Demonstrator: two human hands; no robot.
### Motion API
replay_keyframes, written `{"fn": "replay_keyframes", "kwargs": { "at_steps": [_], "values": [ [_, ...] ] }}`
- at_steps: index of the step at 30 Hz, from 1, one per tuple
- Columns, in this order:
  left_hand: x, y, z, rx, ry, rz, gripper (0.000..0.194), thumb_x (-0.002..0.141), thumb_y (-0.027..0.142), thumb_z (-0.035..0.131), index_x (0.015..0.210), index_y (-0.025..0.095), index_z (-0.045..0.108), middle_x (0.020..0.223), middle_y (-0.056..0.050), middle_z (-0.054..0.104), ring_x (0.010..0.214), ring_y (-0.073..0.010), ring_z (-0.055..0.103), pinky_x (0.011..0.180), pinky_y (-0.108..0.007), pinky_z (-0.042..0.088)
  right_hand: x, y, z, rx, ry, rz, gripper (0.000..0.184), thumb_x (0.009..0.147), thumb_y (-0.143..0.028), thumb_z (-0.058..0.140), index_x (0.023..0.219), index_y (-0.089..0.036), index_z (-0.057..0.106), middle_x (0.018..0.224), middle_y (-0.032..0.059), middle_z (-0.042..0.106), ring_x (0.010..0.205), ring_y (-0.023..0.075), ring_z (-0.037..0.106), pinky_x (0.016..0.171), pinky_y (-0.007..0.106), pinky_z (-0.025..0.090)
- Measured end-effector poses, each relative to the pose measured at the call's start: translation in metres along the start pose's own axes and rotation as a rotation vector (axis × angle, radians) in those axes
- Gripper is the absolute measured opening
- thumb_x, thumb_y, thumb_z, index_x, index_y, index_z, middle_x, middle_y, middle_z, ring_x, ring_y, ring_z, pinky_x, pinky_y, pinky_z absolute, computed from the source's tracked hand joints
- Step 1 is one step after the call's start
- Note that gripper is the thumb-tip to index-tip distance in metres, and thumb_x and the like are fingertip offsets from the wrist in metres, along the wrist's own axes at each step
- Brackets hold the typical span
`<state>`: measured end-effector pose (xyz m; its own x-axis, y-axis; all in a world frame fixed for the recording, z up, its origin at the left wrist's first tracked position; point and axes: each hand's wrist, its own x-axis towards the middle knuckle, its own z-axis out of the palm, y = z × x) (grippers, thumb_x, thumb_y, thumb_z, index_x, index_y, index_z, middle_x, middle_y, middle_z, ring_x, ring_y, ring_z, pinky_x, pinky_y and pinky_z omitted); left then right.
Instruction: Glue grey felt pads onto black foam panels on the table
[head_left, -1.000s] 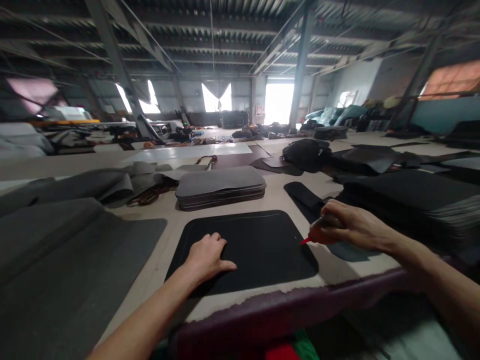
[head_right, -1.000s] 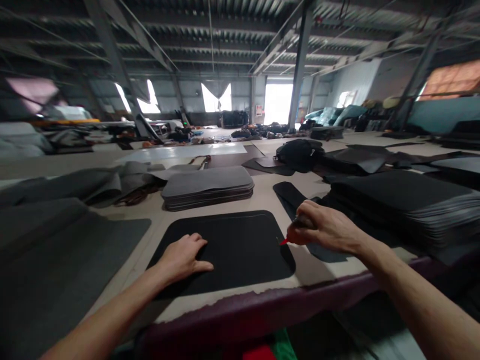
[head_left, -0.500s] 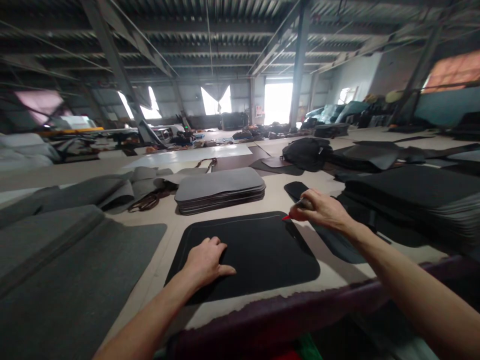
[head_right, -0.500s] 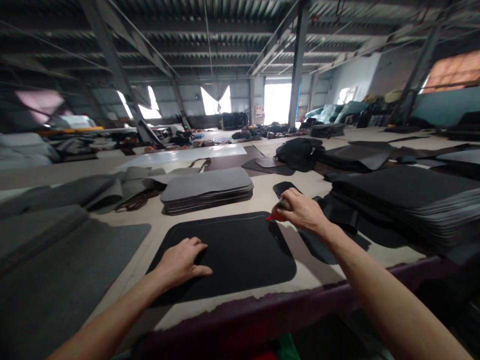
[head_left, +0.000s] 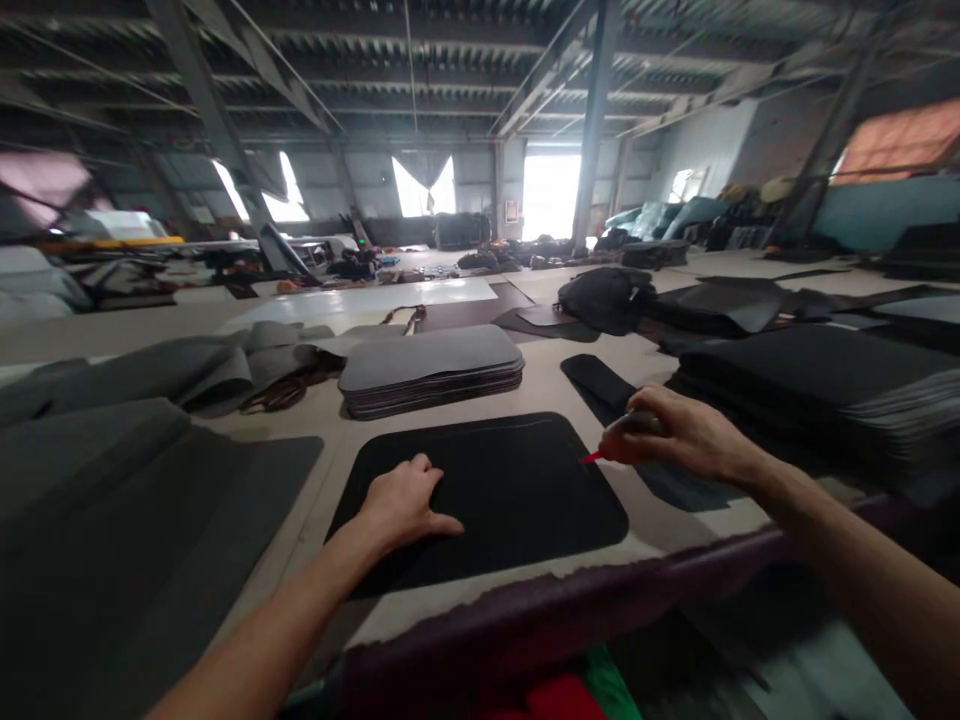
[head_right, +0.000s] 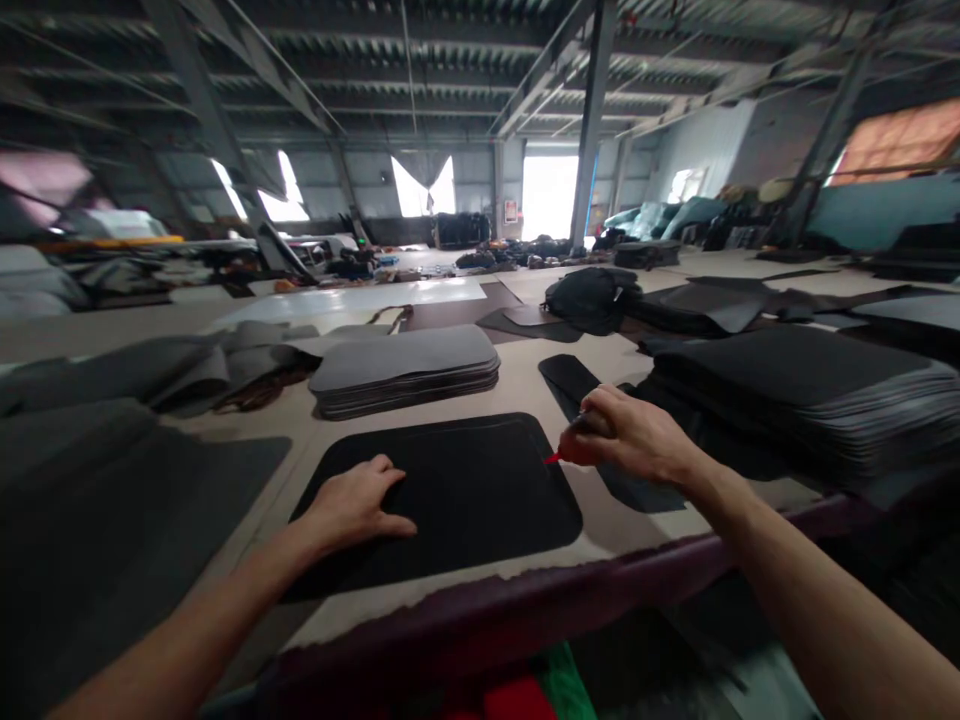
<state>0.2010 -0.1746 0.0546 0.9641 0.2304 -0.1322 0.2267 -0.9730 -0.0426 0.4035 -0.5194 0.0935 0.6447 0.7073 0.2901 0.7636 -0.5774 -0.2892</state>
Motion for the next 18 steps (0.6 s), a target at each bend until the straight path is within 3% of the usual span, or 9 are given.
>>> {"fn": "replay_keyframes", "kwargs": {
  "at_steps": [10,18],
  "values": [
    [0.003,-0.002,0.004,0.009,0.003,-0.016,0.082,0.066,0.076,0.068,0.125,0.018,0.063,0.12,-0.013,0.056,0.107,-0.0339,0.06,0.082,-0.042,0.052,-0.08,-0.002,-0.007,0.189,-0.028,0.136,0.038,0.085,-0.062,0.063,0.1,-0.028,0.058,0.094,0.0022,0.063,0.082,0.0242,0.062,0.068,0.034,0.05],
    [0.005,-0.005,0.006,0.012,0.015,-0.02,0.085,0.064,0.079,0.067,0.124,0.019,0.063,0.118,-0.014,0.056,0.104,-0.0344,0.061,0.082,-0.042,0.053,-0.1,0.004,0.003,0.296,0.007,0.178,0.036,0.084,-0.059,0.066,0.102,-0.028,0.058,0.095,0.0029,0.062,0.086,0.0266,0.062,0.072,0.037,0.05]
  ]
}}
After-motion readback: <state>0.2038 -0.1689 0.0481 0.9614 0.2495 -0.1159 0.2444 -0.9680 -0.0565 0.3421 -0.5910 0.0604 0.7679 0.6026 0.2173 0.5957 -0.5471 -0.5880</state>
